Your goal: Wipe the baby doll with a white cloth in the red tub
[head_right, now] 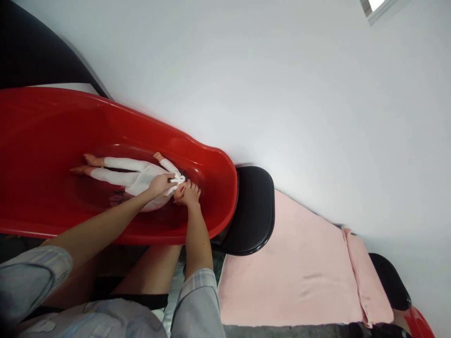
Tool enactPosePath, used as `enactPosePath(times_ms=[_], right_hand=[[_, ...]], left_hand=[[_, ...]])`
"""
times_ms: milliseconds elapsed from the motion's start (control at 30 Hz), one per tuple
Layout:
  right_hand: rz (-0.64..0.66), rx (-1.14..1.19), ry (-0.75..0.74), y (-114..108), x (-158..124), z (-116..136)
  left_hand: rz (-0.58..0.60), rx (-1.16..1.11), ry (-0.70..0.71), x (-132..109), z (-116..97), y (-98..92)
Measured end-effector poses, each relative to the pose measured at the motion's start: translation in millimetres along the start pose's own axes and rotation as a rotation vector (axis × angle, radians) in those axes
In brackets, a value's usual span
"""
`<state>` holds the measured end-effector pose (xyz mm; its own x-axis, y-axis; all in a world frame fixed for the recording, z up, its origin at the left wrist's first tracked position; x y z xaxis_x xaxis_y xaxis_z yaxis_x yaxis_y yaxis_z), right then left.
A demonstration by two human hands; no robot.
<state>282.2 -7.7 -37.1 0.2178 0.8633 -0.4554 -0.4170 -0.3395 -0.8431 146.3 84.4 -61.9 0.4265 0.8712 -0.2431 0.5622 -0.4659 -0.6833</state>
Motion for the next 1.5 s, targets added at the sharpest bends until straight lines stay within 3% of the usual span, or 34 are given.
enactPosePath(times_ms=[267, 467, 600, 733, 867, 1000, 1233, 1500], right_hand=[[0.010, -0.031, -0.018, -2, -3, 1], [0.014, -0.037, 0.004, -4, -4, 3], [0.006, -0.034, 0.004, -5, -5, 3], [0.007, -0.041, -0.008, -5, -4, 1], [0.011, -0.037, -0.004, -5, -4, 1], [0.006, -0.021, -0.007, -5, -4, 3], [0.003, -0.009, -0.007, -3, -2, 2], [0.007, -0.013, -0.016, -3, -2, 1]], left_hand=[[0.249, 0.245, -0.069, -3, 1, -11.9], [0.483, 0.287, -0.010, -15, -5, -0.9], [0.526, 0.289, 0.015, -18, -7, -0.5], [0.457, 0.226, -0.022, -13, -3, -13.2], [0.195, 0.241, -0.033, -7, -1, -24.7], [0.000, 0.125, -0.062, -5, -6, -21.2], [0.033, 0.013, -0.034, -6, -11, -0.4], [0.071, 0.209, 0.037, -6, -12, -0.4]])
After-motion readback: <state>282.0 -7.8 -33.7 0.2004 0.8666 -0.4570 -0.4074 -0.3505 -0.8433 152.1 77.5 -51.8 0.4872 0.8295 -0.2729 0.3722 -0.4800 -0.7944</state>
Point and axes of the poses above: each hand's wrist, its own x-axis towards the middle knuckle, its own y-axis out of the palm, z = x × y, the point moved 2 cm from there along x, towards the middle knuckle, and after that the axes turned 5 degrees about -y, right-handed, at the moved point
